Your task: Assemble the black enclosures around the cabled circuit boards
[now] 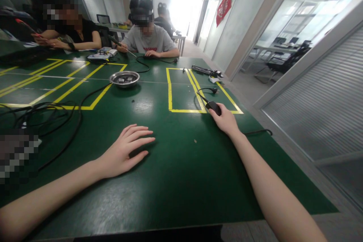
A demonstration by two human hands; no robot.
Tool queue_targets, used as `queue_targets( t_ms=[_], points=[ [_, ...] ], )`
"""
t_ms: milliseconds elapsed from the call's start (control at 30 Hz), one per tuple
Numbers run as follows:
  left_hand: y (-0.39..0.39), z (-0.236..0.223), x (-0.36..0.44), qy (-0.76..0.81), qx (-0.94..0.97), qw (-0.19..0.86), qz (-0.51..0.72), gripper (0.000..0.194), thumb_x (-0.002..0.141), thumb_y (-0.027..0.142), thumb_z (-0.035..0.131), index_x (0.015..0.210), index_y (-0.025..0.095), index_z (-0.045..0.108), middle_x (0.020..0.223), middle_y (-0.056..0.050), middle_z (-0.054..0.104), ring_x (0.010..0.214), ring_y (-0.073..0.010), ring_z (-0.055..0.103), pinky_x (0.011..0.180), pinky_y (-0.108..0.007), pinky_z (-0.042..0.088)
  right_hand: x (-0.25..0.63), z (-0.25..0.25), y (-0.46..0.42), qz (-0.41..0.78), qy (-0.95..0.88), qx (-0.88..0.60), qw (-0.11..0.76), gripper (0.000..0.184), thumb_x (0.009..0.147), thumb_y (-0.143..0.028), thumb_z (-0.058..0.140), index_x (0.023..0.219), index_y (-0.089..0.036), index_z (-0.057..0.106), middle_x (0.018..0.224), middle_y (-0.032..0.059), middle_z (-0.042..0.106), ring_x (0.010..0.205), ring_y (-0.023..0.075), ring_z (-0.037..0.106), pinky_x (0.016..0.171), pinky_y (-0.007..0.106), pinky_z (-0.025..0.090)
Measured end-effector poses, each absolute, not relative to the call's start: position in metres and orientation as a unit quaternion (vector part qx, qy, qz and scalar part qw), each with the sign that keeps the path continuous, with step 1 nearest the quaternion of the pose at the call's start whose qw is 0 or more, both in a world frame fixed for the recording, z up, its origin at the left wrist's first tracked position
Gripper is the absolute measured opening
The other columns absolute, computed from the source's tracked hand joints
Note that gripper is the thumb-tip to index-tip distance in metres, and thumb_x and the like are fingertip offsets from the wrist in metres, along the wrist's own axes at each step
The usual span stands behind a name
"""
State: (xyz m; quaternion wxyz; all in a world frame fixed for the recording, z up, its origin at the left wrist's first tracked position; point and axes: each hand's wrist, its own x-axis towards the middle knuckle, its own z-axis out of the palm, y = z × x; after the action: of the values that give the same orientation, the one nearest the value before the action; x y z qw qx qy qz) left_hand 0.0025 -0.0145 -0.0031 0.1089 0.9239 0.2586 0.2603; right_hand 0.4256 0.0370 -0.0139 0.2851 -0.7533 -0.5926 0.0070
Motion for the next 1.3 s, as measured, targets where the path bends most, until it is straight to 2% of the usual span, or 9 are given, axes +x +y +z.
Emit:
queue_targets(
  t_ms=[133,300,467,667,867,1100,1233,1300],
  points=[
    [-0.014,-0.004,0.003,0.258,0.926,0.116,0.25,0.035,0.102,0.024,0.059,0.137,0.024,0.065,0.142,-0.012,0.067,0.139,-0.0304,0.055,0.122,-0.063,0.035,0.434,-0.015,0.037,-0.032,-0.553,-0.807,0.205,0.055,0.091,-0.054,0.058,0.129,-0.016,0.068,0.109,0.0196,0.075,0.096,0.0378,0.07,0.081,0.047,0.054],
    [-0.013,-0.005,0.002,0.257,0.927,0.118,0.245,0.036,0.101,0.024,0.059,0.137,0.024,0.065,0.142,-0.012,0.066,0.138,-0.0307,0.056,0.122,-0.063,0.035,0.445,-0.022,0.038,-0.064,-0.521,-0.825,0.21,0.057,0.092,-0.057,0.059,0.133,-0.018,0.069,0.123,0.0195,0.066,0.101,0.0348,0.07,0.086,0.045,0.055],
    [-0.011,-0.005,0.002,0.257,0.929,0.123,0.237,0.035,0.102,0.025,0.058,0.136,0.024,0.065,0.141,-0.012,0.067,0.138,-0.0308,0.056,0.122,-0.062,0.035,0.442,-0.02,0.037,-0.069,-0.46,-0.868,0.173,0.059,0.093,-0.053,0.06,0.143,-0.022,0.063,0.133,0.019,0.056,0.102,0.0346,0.07,0.088,0.044,0.055],
    [-0.011,-0.005,0.003,0.26,0.929,0.13,0.23,0.035,0.102,0.025,0.058,0.137,0.024,0.064,0.141,-0.011,0.067,0.138,-0.0295,0.056,0.123,-0.062,0.033,0.439,-0.012,0.036,-0.057,-0.457,-0.871,0.169,0.057,0.095,-0.051,0.058,0.141,-0.019,0.067,0.127,0.0204,0.061,0.104,0.039,0.069,0.086,0.047,0.054],
    [-0.011,-0.006,0.002,0.256,0.928,0.131,0.235,0.035,0.102,0.025,0.058,0.137,0.024,0.064,0.139,-0.012,0.068,0.137,-0.0296,0.057,0.122,-0.063,0.033,0.442,-0.015,0.04,-0.041,-0.451,-0.868,0.201,0.055,0.092,-0.053,0.059,0.133,-0.019,0.073,0.124,0.0184,0.066,0.106,0.0379,0.068,0.085,0.046,0.055],
    [-0.011,-0.005,0.002,0.256,0.928,0.139,0.233,0.035,0.102,0.025,0.058,0.137,0.024,0.064,0.137,-0.011,0.069,0.135,-0.0291,0.058,0.122,-0.061,0.034,0.446,-0.021,0.04,-0.059,-0.48,-0.83,0.278,0.054,0.083,-0.044,0.069,0.131,-0.021,0.073,0.118,0.0136,0.068,0.104,0.0329,0.068,0.088,0.043,0.055],
    [-0.012,-0.004,0.002,0.258,0.928,0.14,0.227,0.035,0.102,0.026,0.058,0.137,0.024,0.064,0.136,-0.01,0.07,0.134,-0.0285,0.059,0.123,-0.061,0.033,0.45,-0.023,0.043,-0.039,-0.455,-0.838,0.299,0.051,0.089,-0.05,0.063,0.128,-0.018,0.071,0.117,0.0157,0.072,0.109,0.0349,0.067,0.092,0.045,0.053],
    [-0.012,-0.004,0.002,0.259,0.929,0.141,0.223,0.035,0.102,0.026,0.058,0.137,0.024,0.064,0.135,-0.01,0.07,0.133,-0.0283,0.06,0.122,-0.061,0.034,0.453,-0.022,0.044,-0.038,-0.444,-0.839,0.313,0.051,0.095,-0.051,0.055,0.13,-0.016,0.067,0.113,0.0175,0.073,0.105,0.0353,0.069,0.091,0.047,0.053]
  ],
)
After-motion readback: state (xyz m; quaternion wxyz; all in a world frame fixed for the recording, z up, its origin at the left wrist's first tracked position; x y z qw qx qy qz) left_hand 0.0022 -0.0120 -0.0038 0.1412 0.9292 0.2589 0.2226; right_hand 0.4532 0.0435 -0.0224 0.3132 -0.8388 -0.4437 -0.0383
